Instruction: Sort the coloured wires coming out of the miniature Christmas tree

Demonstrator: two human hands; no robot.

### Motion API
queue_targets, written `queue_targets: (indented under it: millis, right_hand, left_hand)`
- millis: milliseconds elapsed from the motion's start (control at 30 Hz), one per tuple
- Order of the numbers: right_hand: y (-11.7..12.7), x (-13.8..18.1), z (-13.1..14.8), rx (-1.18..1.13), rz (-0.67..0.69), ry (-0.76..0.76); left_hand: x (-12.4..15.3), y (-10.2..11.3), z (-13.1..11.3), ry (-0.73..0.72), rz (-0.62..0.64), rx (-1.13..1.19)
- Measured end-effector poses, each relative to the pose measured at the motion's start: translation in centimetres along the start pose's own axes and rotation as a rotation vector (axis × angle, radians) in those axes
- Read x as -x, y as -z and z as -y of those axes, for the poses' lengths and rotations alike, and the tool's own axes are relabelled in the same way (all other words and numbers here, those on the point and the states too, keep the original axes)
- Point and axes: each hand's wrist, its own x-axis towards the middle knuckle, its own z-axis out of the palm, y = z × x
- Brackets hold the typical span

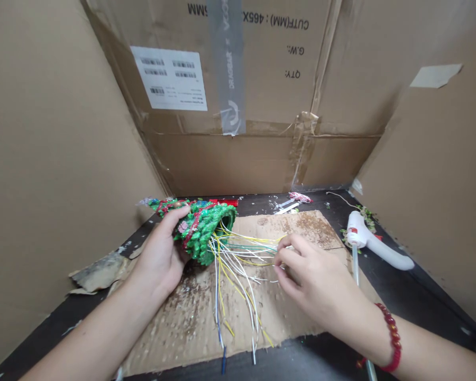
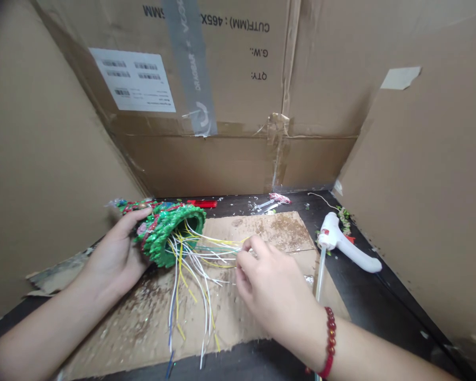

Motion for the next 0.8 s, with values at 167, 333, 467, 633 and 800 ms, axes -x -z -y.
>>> queue_targets:
  millis: [167, 333, 467, 633, 800]
  right_hand:
    - [1.6, 0.1, 0.2, -0.057, -0.085, 0.103]
    - [1.8, 0.1, 0.0, 0.023, -0.027, 0.069]
    - [1.4, 0.0, -0.4, 0.076, 0.044, 0.051]
    - [1.1, 0.0, -0.6, 0.146, 0.138, 0.012]
    - [1.5, 0.0, -0.2, 0.100, 0.144, -0.004]
  left_hand:
    - [-0.1, -0.1, 0.1, -0.009, -0.011, -0.015]
    - [-0.3, -0.2, 0.2, -0.021, -0.012, -0.019]
    - [-0.3, -0.1, 0.3, -0.024, -0.010, -0.013]
    - [-0.1, -0.2, 0.2, -0.020, -0.015, -0.009]
    - [-0.1, -0.3, 0.1, -0.018, -0.018, -0.012]
